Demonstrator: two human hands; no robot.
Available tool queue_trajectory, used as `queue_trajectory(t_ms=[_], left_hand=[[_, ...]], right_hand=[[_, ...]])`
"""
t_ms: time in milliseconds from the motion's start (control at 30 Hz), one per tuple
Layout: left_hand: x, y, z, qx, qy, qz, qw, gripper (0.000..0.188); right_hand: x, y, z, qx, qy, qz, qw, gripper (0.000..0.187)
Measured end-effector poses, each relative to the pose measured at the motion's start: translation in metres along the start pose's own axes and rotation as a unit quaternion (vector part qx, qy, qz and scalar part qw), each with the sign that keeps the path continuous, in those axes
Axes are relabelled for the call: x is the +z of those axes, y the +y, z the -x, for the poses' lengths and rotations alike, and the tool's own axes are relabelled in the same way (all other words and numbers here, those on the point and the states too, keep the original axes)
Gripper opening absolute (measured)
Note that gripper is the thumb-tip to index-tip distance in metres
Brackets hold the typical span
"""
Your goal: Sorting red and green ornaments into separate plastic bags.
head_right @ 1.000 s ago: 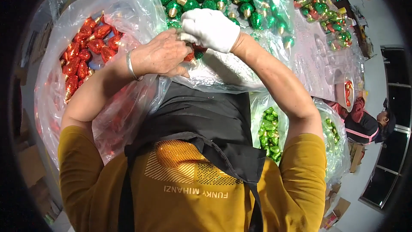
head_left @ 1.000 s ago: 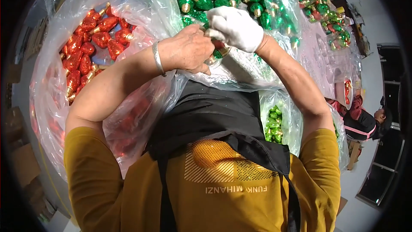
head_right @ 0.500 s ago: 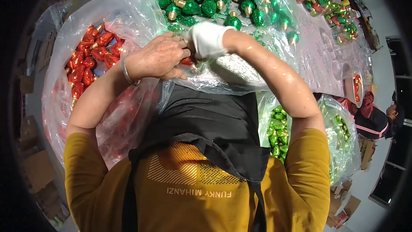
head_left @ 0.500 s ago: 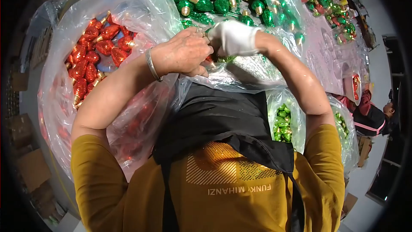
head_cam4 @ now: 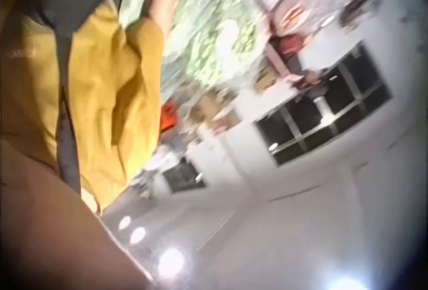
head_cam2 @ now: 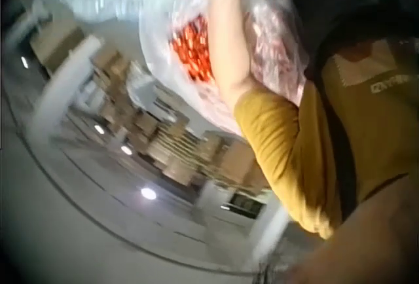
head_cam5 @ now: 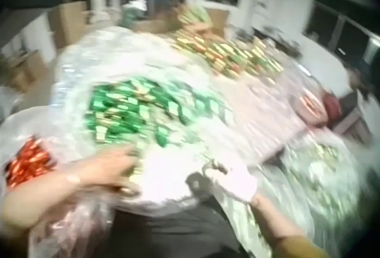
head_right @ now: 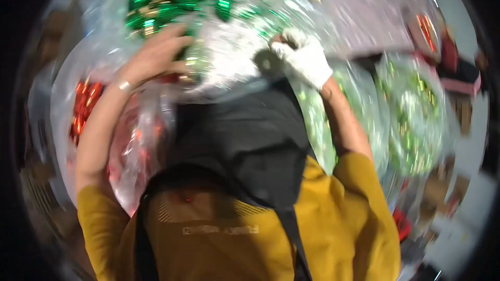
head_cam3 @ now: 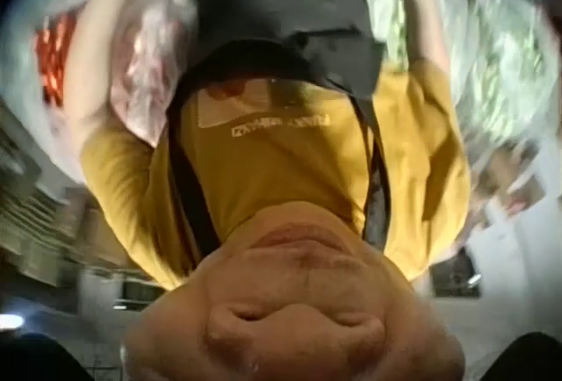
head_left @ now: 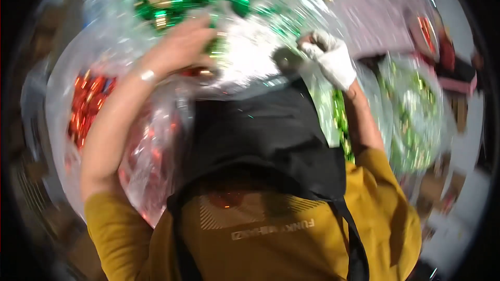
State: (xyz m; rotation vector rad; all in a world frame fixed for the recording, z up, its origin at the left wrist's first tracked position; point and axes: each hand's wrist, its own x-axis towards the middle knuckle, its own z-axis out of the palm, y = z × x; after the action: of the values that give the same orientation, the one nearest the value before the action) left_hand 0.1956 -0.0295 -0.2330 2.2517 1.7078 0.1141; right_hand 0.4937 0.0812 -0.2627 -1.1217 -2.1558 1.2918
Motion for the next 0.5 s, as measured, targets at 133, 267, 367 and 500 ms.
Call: queue_trajectory(t_ms=[133, 267, 367, 500], left_hand=[[-0.009, 0.007, 0.008, 0.034, -0.011, -0.033, 0.999, 0.066], [-0.008, 0.023, 0.002, 0.074, -0.042, -0.030, 0.996, 0.068], [-0.006, 0.027, 0.002, 0.049, -0.055, -0.020, 0.997, 0.069], [-0.008, 0.025, 0.013, -0.073, -0.043, -0.123, 0.989, 0.062]], right_hand=[[-0.066, 0.102, 0.071, 0.104, 0.147, 0.027, 0.983, 0.015], [-0.120, 0.217, 0.175, 0.322, -0.184, 0.350, 0.860, 0.035], [-0.078, 0.285, 0.219, 0.454, -0.102, 0.285, 0.838, 0.040], [-0.016, 0.316, 0.184, 0.480, 0.254, 0.256, 0.799, 0.051]])
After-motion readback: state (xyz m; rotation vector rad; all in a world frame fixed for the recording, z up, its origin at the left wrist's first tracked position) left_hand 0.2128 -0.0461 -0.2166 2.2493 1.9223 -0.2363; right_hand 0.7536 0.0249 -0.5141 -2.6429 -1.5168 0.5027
